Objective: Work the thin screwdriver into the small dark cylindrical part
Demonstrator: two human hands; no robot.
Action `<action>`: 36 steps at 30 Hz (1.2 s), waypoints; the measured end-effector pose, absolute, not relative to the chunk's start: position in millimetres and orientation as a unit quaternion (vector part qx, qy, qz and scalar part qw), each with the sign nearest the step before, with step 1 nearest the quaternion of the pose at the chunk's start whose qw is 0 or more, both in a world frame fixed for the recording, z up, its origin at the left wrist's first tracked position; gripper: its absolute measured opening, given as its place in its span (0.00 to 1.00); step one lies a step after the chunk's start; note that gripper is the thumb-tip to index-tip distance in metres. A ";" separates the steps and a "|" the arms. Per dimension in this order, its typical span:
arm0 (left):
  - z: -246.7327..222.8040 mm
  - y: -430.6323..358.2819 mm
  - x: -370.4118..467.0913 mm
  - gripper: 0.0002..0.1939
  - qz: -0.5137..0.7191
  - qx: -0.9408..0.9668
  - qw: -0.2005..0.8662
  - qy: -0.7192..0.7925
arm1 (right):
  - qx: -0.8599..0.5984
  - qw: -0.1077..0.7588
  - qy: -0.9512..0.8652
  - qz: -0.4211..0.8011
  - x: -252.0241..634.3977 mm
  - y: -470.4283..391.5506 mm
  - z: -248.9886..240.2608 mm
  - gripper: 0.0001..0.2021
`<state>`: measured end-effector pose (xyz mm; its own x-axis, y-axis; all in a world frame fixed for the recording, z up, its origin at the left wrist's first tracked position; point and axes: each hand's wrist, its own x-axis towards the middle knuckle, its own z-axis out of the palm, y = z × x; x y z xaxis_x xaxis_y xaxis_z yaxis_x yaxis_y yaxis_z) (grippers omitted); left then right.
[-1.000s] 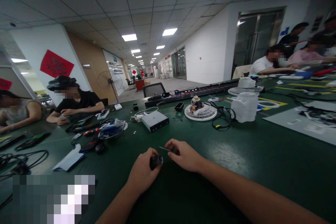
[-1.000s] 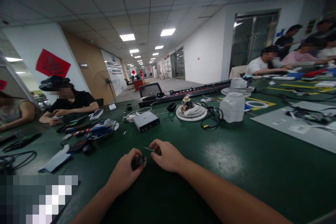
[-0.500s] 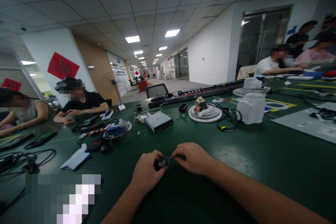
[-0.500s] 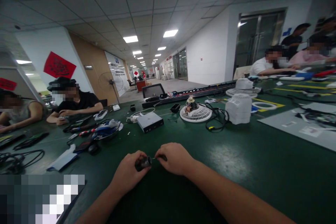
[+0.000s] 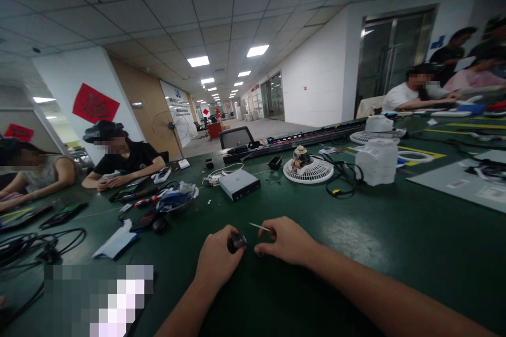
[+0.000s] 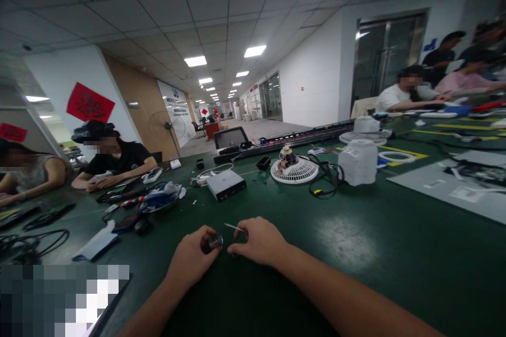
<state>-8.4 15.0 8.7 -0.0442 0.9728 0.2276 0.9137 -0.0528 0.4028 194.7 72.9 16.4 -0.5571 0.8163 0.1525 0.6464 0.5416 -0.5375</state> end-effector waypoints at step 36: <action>7.8 6.6 -2.8 0.12 0.289 0.761 0.139 0.564 | -0.367 0.300 -0.835 0.279 192.5 71.8 15.3 0.07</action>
<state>-2.8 6.6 7.8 0.1974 0.9388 0.2822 0.7778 -0.3252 0.5379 192.5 71.8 15.3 -0.5511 0.7803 0.2957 0.4460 0.5750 -0.6859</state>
